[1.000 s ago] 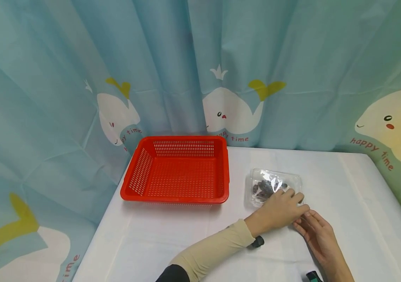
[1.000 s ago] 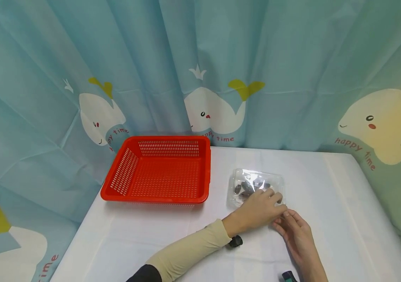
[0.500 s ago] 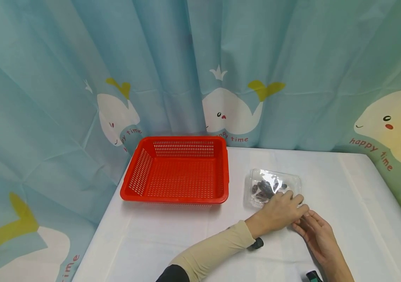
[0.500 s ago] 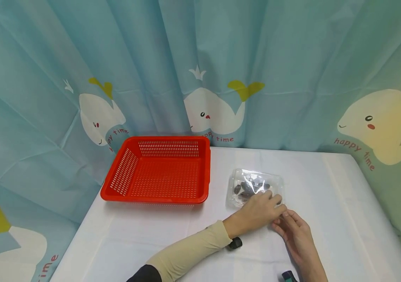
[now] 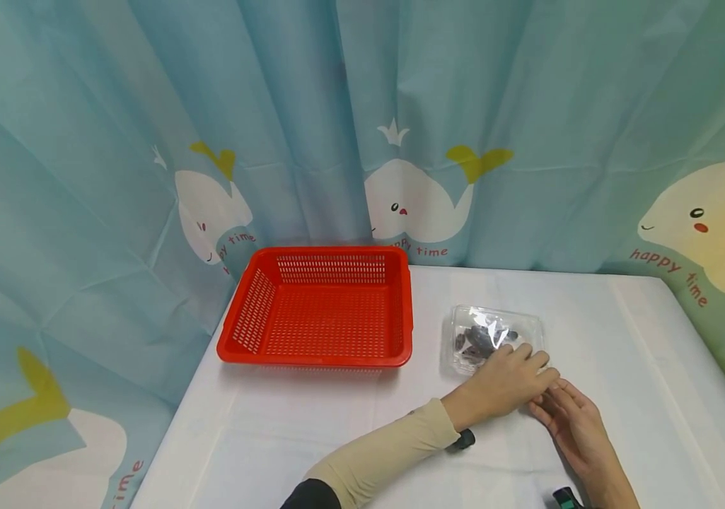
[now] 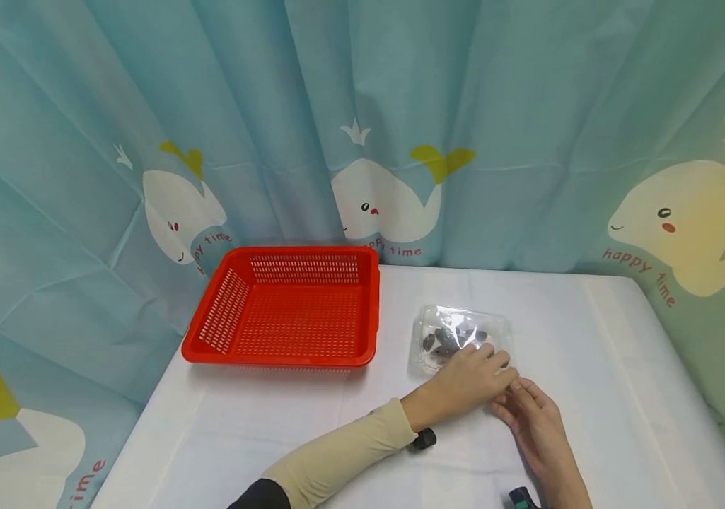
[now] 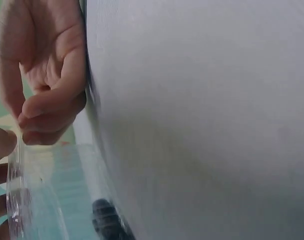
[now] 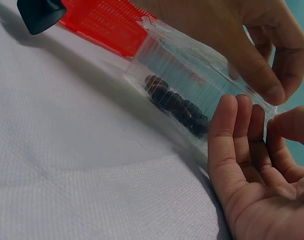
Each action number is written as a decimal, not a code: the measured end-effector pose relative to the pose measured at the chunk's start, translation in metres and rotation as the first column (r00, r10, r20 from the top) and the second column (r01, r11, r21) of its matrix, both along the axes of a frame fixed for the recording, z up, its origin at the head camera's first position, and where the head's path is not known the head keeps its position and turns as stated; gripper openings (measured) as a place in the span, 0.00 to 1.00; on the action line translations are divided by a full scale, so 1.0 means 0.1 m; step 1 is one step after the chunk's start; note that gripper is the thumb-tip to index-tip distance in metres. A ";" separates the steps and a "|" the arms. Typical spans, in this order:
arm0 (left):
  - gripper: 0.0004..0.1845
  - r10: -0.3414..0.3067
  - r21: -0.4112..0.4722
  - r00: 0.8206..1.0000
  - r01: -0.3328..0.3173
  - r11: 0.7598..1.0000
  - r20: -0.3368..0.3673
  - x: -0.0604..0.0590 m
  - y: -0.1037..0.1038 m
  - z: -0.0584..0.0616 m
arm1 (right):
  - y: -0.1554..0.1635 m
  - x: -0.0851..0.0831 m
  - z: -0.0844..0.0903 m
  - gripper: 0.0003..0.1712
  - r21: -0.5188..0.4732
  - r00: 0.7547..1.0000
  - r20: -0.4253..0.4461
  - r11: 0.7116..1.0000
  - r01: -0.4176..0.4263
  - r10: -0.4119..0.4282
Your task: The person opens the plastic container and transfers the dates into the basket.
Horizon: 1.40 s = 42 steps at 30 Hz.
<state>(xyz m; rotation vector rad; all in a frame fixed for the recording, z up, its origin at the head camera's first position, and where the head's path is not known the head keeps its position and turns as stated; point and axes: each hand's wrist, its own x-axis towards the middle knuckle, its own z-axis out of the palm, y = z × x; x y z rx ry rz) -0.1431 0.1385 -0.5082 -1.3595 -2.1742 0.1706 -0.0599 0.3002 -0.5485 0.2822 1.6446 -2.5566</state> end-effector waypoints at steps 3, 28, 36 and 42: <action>0.19 -0.010 -0.011 1.000 0.010 1.000 -0.005 -0.01 -0.04 0.01 | 0.00 -0.01 0.00 0.15 -0.003 1.000 0.006 1.000 -0.004 0.004; 0.15 -0.099 -0.085 0.995 0.099 0.991 0.014 -0.19 -0.80 0.05 | 0.00 0.04 0.02 0.11 0.051 1.000 -0.001 0.998 -0.021 0.021; 0.14 -0.097 -0.087 0.995 0.096 0.992 -0.011 -0.21 -0.97 0.07 | 0.00 0.03 0.03 0.10 0.064 1.000 0.030 0.998 -0.010 0.008; 0.15 -0.109 -0.065 0.994 0.109 0.992 0.002 -0.24 -1.08 0.06 | 0.00 0.02 0.02 0.08 0.069 0.998 0.056 0.998 0.003 -0.007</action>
